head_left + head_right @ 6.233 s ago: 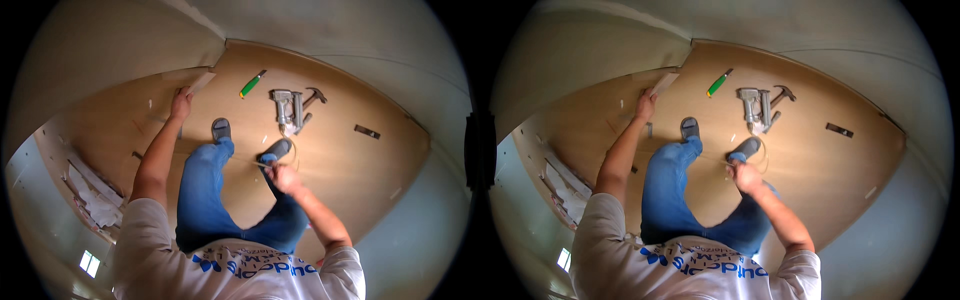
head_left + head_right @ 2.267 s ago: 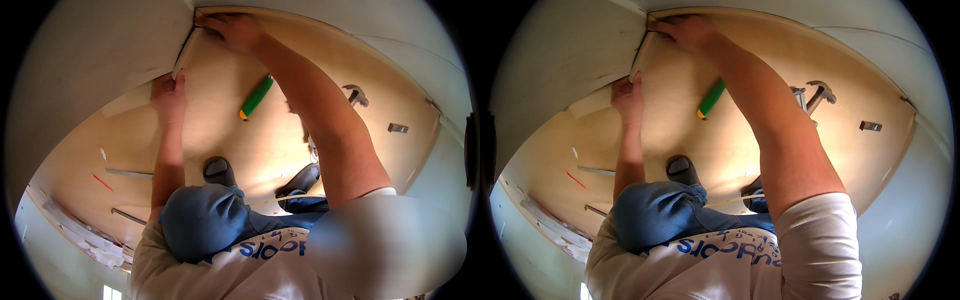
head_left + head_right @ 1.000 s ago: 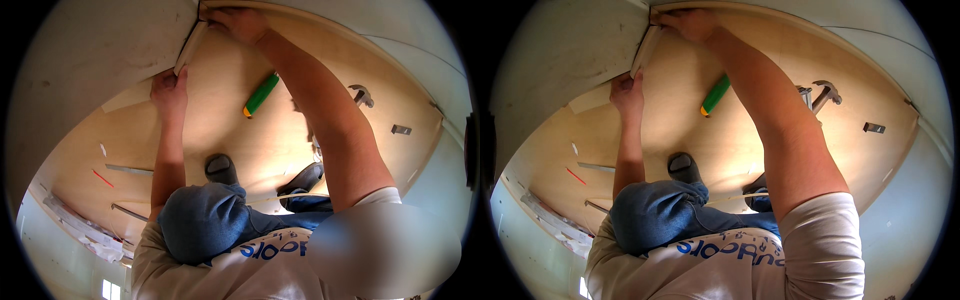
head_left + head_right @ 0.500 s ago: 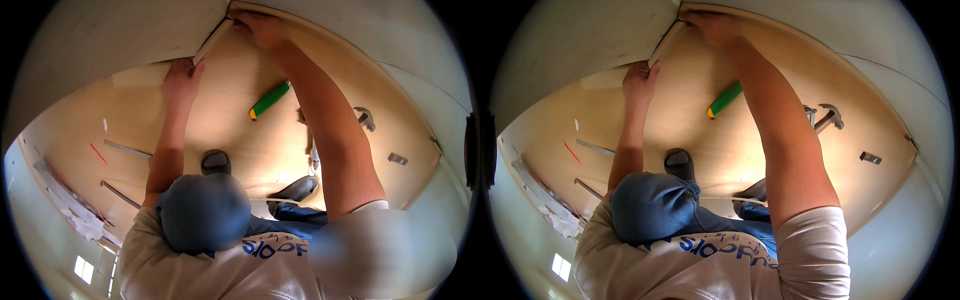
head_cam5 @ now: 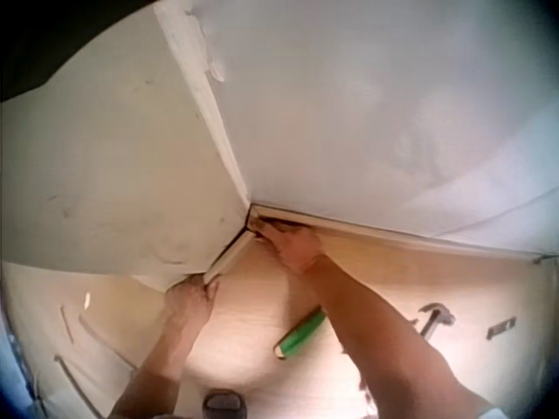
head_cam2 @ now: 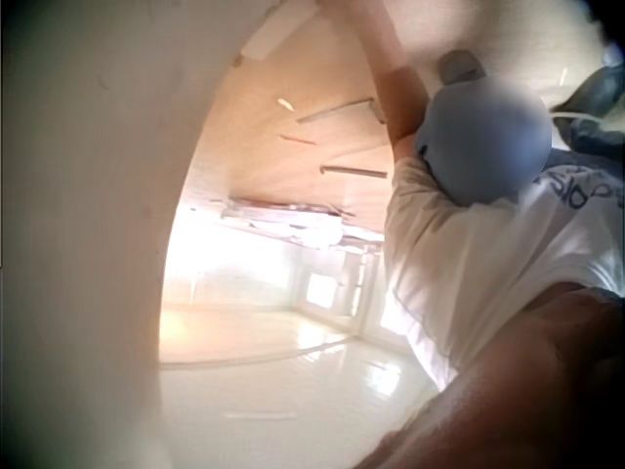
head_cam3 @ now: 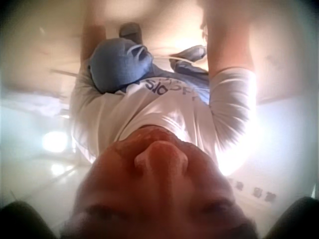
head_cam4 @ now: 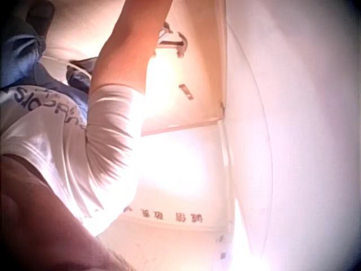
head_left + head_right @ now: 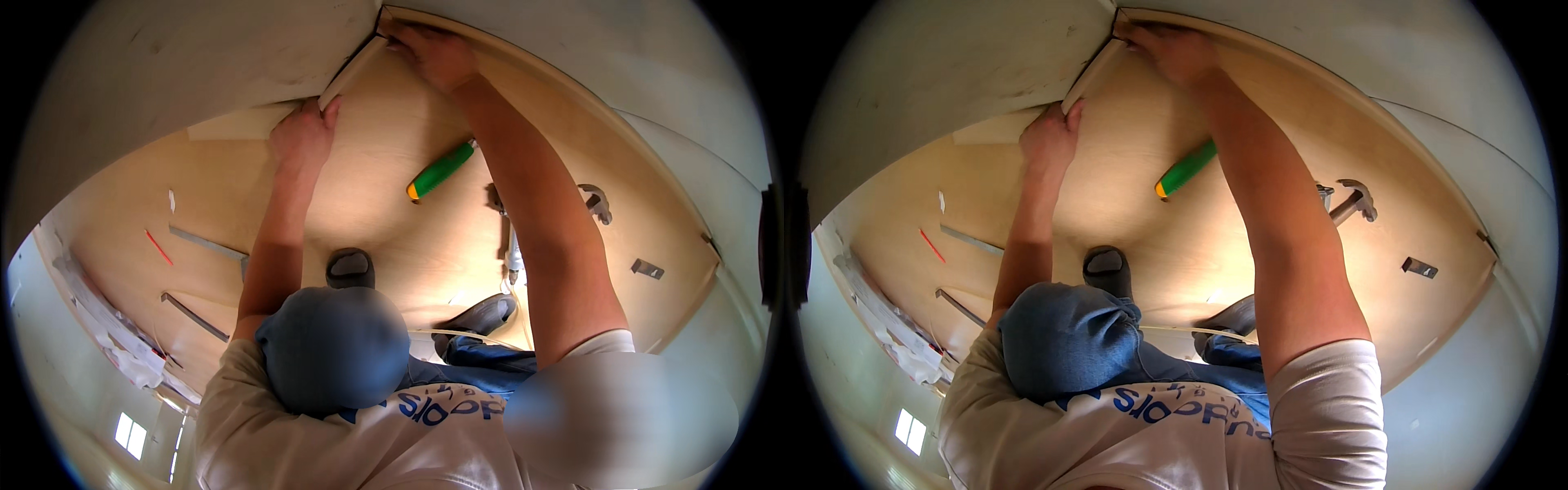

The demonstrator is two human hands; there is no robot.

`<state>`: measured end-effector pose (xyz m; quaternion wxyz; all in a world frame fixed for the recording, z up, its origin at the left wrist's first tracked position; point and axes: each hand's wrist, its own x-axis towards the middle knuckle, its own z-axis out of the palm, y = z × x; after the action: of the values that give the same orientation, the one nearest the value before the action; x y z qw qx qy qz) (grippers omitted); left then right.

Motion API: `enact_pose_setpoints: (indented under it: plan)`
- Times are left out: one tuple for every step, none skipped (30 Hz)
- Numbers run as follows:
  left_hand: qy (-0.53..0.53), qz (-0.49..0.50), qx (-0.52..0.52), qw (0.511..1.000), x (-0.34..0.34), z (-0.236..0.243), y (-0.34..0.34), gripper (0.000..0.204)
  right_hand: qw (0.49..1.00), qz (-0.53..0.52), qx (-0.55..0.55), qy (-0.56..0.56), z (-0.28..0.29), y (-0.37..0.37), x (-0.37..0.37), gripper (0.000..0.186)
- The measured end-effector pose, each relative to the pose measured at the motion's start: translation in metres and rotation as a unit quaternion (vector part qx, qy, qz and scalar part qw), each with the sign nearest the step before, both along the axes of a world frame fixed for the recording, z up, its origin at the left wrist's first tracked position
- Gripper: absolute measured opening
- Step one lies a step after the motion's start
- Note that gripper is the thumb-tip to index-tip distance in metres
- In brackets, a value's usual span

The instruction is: The person installs wooden baseboard trim pieces along the bottom of a wall. They fit the pieces into corners, cut them to size using a miter saw, and secure them with a nail gun.

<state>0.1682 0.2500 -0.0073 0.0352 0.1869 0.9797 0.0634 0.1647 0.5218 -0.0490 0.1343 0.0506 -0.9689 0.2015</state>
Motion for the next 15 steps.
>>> enact_pose_setpoints:
  plan:
    - [-0.001, 0.001, -0.002, 1.0, 0.0, 0.0, -0.001, 0.054, 1.0, 0.007, -0.011, 0.001, 0.002, -0.001, -0.001, 0.038]
    - [-0.001, 0.003, -0.005, 1.0, 0.0, 0.0, -0.001, 0.054, 1.0, 0.002, -0.002, -0.011, 0.004, -0.002, -0.001, 0.038]
    - [-0.001, 0.003, -0.009, 1.0, 0.0, 0.0, -0.001, 0.054, 1.0, -0.003, 0.006, -0.022, 0.006, -0.002, 0.0, 0.038]
    - [-0.002, 0.002, -0.013, 1.0, -0.001, 0.002, 0.0, 0.054, 0.999, -0.009, 0.015, -0.035, 0.008, -0.002, 0.001, 0.038]
    - [-0.002, 0.001, -0.017, 1.0, -0.001, 0.003, 0.002, 0.054, 0.999, -0.007, 0.011, -0.032, 0.004, -0.001, 0.002, 0.039]
    - [0.001, -0.003, -0.022, 1.0, -0.002, 0.005, 0.003, 0.054, 1.0, -0.006, 0.008, -0.029, 0.0, 0.0, 0.001, 0.039]
    - [0.006, -0.006, -0.028, 1.0, -0.002, 0.007, 0.004, 0.054, 1.0, -0.003, 0.004, -0.026, -0.001, 0.0, 0.001, 0.039]
    - [0.01, -0.008, -0.033, 0.999, -0.003, 0.008, 0.004, 0.055, 1.0, -0.004, 0.003, -0.022, -0.001, -0.001, 0.001, 0.039]
    - [0.012, -0.011, -0.032, 0.999, -0.003, 0.007, 0.004, 0.055, 1.0, -0.006, 0.002, -0.018, -0.001, 0.0, 0.001, 0.039]
    - [0.015, -0.015, -0.029, 0.999, -0.004, 0.005, 0.003, 0.056, 1.0, -0.008, 0.001, -0.013, 0.001, -0.001, 0.001, 0.039]
    - [0.019, -0.019, -0.027, 0.999, -0.005, 0.004, 0.002, 0.057, 0.999, -0.012, -0.033, 0.003, 0.003, -0.003, 0.001, 0.04]
    - [0.019, -0.017, -0.025, 0.999, -0.005, 0.002, 0.001, 0.058, 0.998, -0.015, -0.066, 0.019, 0.004, -0.006, 0.003, 0.041]
    - [0.019, -0.017, -0.021, 0.999, -0.005, 0.001, 0.0, 0.059, 0.994, -0.021, -0.097, 0.035, 0.007, -0.009, 0.005, 0.042]
    - [0.019, -0.018, -0.017, 1.0, -0.006, -0.001, 0.001, 0.059, 0.991, -0.065, -0.108, 0.033, 0.007, -0.017, 0.009, 0.044]
    - [0.021, -0.019, -0.021, 0.999, -0.006, -0.001, 0.001, 0.06, 0.987, -0.108, -0.119, 0.031, 0.006, -0.03, 0.016, 0.045]
